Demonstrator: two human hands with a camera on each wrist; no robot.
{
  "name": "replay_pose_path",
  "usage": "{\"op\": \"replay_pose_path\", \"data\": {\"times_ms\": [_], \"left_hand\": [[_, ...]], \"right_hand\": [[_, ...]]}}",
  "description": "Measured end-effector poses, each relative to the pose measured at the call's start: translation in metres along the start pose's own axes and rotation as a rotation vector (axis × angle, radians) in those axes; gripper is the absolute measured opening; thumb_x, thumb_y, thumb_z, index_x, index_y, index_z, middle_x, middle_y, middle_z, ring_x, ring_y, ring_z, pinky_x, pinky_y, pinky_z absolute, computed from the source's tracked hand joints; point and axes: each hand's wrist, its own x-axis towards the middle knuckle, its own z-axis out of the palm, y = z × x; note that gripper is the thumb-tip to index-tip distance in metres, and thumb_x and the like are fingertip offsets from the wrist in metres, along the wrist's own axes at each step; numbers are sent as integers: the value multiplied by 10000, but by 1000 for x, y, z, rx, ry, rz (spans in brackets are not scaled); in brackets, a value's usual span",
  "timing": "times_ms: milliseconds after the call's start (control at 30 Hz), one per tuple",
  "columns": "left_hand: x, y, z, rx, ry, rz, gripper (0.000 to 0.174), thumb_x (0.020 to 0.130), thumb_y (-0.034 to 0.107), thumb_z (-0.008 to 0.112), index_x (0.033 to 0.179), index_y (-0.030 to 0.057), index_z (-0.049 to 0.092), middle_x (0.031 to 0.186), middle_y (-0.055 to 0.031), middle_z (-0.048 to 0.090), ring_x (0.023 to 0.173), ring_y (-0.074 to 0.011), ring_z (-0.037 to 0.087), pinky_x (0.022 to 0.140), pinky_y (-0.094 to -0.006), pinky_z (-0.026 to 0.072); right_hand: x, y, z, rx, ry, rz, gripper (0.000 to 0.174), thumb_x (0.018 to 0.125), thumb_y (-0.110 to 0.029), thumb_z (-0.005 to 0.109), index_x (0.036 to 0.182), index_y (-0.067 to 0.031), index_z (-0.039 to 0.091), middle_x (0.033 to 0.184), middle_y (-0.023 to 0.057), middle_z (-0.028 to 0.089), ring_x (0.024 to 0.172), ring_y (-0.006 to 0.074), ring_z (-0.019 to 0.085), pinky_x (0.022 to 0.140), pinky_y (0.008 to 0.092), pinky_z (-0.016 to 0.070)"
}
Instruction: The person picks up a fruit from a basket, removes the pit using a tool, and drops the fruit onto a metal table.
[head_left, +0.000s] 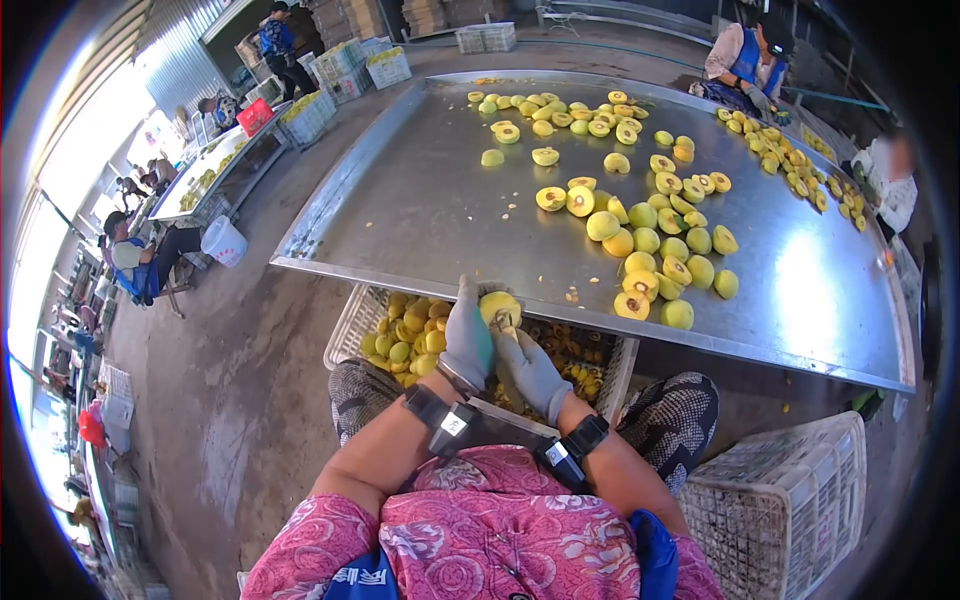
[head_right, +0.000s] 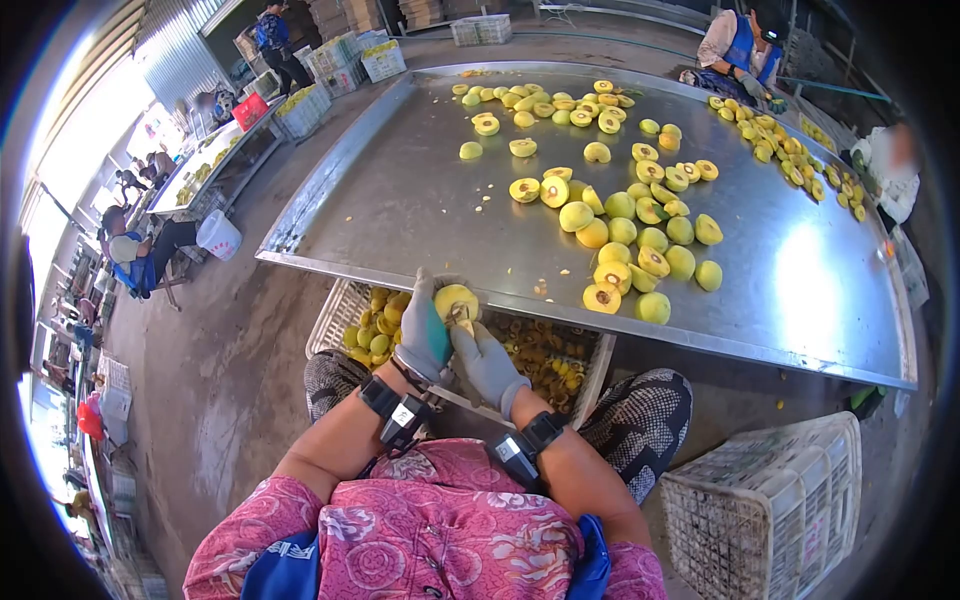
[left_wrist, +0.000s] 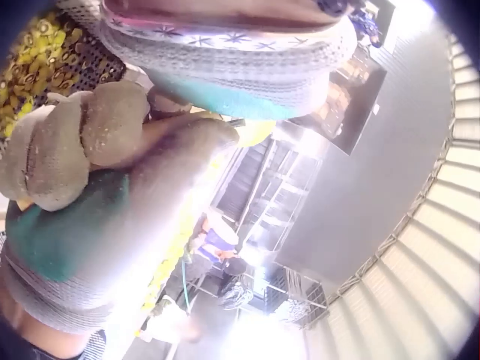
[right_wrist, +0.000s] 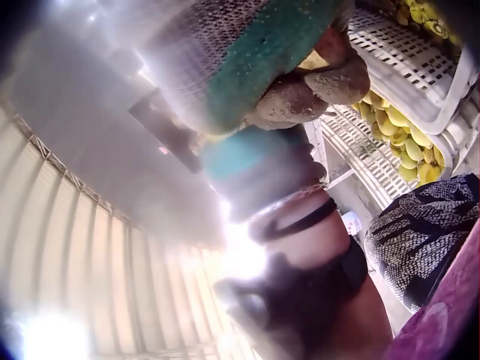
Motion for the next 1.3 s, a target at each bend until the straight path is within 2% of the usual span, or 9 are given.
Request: {"op": "replay_pose_path", "data": {"times_ms": [67,133,267,367,533,800,933,1067,1300], "left_hand": [[-2,2,4,9,10,3,499,1046,448,375,1093,3,596,958,-105,644,822,-197,638,764,-339,551],[-8,-2,11,302,-45,266,504,1045,453,379,1091,3,600,959,-110,651,823,-199,642,767,-336,553],[-12,-3,18,358,-14,352,526,1042,460,391,1081,-15,613,931,-117,661,815,-192,648,757,-314,550],[-3,5,11,17,-30,-38,525,1041,440,410,1043,-33,638,896,-103,665,789,-158,638,735,-287,534],[-12,15,19,384,-91,100,571,1028,475,424,924,-29,672,842,-109,684,742,-168,653,698,-297,549],[-6,19,-1,347,-317,-100,579,1008,502,452,911,-27,666,852,-152,696,742,-233,688,697,-338,578],[-12,23,-5,253,-312,-202,588,982,550,470,929,-5,656,888,-158,688,784,-253,689,704,-362,585],[-23,26,-9,-46,-301,-368,586,967,587,465,993,28,638,949,-149,676,826,-271,687,710,-406,597],[-12,11,-37,-400,-108,-232,544,990,553,433,1071,42,601,964,-131,674,857,-306,682,713,-462,609]], "right_hand": [[0,-2,1,26,15,-42,402,1037,-371,435,1244,-36,520,918,43,595,763,106,532,677,257,440],[-2,-2,3,112,38,-101,357,1032,-383,418,1149,-63,527,643,24,541,442,116,488,412,267,385],[-3,1,1,145,9,-36,368,1034,-392,418,1108,-56,547,684,23,547,487,105,487,437,257,382],[-5,4,1,149,-29,-38,377,1031,-401,426,1075,-52,559,703,23,552,524,107,498,466,262,398],[-14,-8,-2,190,-103,62,394,1026,-419,429,1054,-49,560,714,22,561,553,115,515,492,266,415],[-19,4,-10,682,-452,350,406,997,-540,453,985,-141,525,604,-57,429,373,70,336,343,230,267],[-23,4,-5,950,-578,448,395,1002,-544,434,1020,-155,503,553,-77,319,337,40,243,314,229,205],[-29,0,4,942,-549,439,437,1004,-547,419,1059,-119,487,575,-64,350,338,39,252,316,228,212],[-36,1,11,920,-621,384,433,1016,-527,399,1035,-112,522,589,-60,380,374,57,304,337,220,259]]}}
